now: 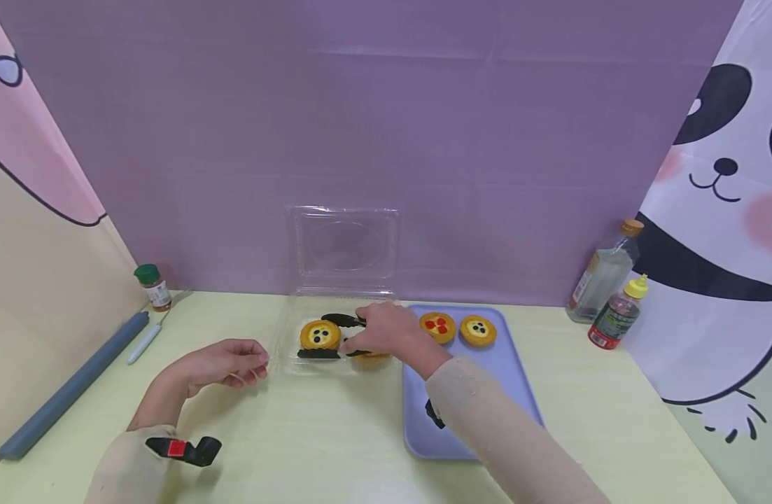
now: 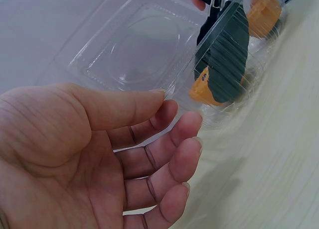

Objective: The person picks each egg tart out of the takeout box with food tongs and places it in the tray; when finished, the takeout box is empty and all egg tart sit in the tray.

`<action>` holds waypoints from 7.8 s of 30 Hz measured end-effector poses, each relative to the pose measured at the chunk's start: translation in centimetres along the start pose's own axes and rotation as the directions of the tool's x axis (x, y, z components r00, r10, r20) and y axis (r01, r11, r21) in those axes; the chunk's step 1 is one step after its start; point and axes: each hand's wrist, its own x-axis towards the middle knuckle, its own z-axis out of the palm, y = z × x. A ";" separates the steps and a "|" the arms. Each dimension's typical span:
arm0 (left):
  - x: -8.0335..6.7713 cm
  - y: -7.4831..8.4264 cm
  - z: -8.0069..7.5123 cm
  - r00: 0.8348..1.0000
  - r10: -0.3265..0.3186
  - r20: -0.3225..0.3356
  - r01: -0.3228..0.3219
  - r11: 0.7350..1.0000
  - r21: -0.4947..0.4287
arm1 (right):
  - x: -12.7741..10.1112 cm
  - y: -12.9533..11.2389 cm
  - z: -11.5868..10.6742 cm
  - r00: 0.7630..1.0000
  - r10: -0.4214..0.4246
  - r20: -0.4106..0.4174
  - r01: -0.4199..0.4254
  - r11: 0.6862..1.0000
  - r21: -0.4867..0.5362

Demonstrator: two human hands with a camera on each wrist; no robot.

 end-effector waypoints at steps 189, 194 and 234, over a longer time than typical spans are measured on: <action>0.2 -0.1 0.3 0.999 0.042 0.021 -0.042 0.999 -0.014 | -7.0 4.6 -4.9 0.996 0.071 -0.059 -0.074 0.996 -0.043; 0.1 -0.1 0.5 0.999 0.045 0.025 -0.044 0.999 -0.019 | -5.3 3.4 -4.6 0.997 0.076 -0.001 -0.075 0.994 -0.084; -0.2 0.3 0.2 1.000 0.015 -0.003 -0.015 1.000 -0.002 | -2.0 2.9 -2.0 0.996 0.083 -0.039 -0.082 0.996 0.016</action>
